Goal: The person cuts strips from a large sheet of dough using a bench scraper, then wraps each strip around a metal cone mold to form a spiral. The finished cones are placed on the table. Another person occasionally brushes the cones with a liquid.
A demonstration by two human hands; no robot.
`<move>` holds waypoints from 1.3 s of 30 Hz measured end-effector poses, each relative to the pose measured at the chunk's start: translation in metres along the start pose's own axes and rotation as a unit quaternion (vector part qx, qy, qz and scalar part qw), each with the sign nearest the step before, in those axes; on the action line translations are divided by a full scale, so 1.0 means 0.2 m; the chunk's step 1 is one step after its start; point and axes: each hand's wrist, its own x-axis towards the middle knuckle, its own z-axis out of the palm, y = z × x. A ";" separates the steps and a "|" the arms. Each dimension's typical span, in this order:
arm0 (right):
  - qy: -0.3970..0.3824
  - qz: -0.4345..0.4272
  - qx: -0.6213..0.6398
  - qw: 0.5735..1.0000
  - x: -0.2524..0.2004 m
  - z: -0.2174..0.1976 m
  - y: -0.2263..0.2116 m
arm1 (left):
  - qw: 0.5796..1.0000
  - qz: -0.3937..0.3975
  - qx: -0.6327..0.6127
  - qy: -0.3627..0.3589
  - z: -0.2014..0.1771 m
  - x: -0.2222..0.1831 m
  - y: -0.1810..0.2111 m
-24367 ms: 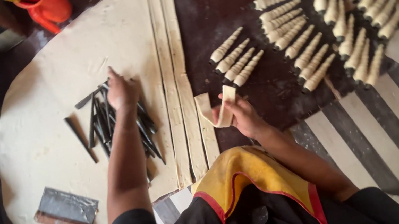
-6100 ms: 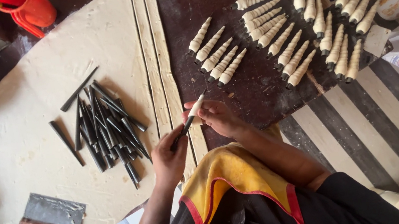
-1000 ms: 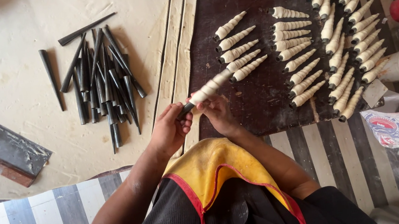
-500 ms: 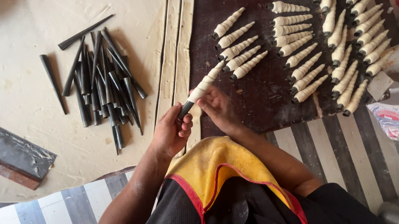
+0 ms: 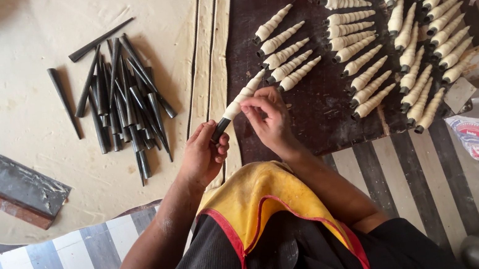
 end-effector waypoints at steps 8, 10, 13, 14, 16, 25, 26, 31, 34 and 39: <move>0.012 0.034 0.225 0.974 -0.03 -0.29 0.17 | 1.000 0.001 -0.014 -0.002 -0.04 0.03 -0.02; -0.009 0.072 0.276 0.958 -0.09 -0.47 0.20 | 1.000 -0.005 -0.015 -0.002 -0.04 0.04 -0.01; -0.331 0.178 -0.024 0.927 -0.28 -0.73 0.22 | 1.000 -0.012 -0.018 -0.007 -0.03 0.03 0.00; -0.393 0.283 -0.100 0.869 -0.37 -0.77 0.22 | 1.000 -0.009 -0.003 -0.006 -0.02 0.02 0.01; -0.445 0.384 -0.176 0.790 -0.41 -0.82 0.12 | 1.000 -0.009 0.011 -0.008 0.00 0.02 0.01; -0.202 0.125 0.139 0.961 -0.26 -0.35 0.09 | 0.981 0.010 0.180 -0.075 0.10 0.03 0.06; -0.196 0.099 0.187 0.958 -0.20 -0.29 0.09 | 0.976 0.013 0.202 -0.082 0.11 0.03 0.06; -0.164 0.112 0.381 0.903 -0.15 -0.05 0.12 | 0.947 0.092 0.294 -0.087 0.10 -0.01 0.08; -0.132 0.186 0.456 0.860 -0.16 -0.02 0.08 | 0.940 0.145 0.296 -0.091 0.12 -0.04 0.08; -0.123 0.238 0.454 0.850 -0.28 0.01 0.12 | 0.986 0.087 0.126 -0.065 0.04 -0.04 0.01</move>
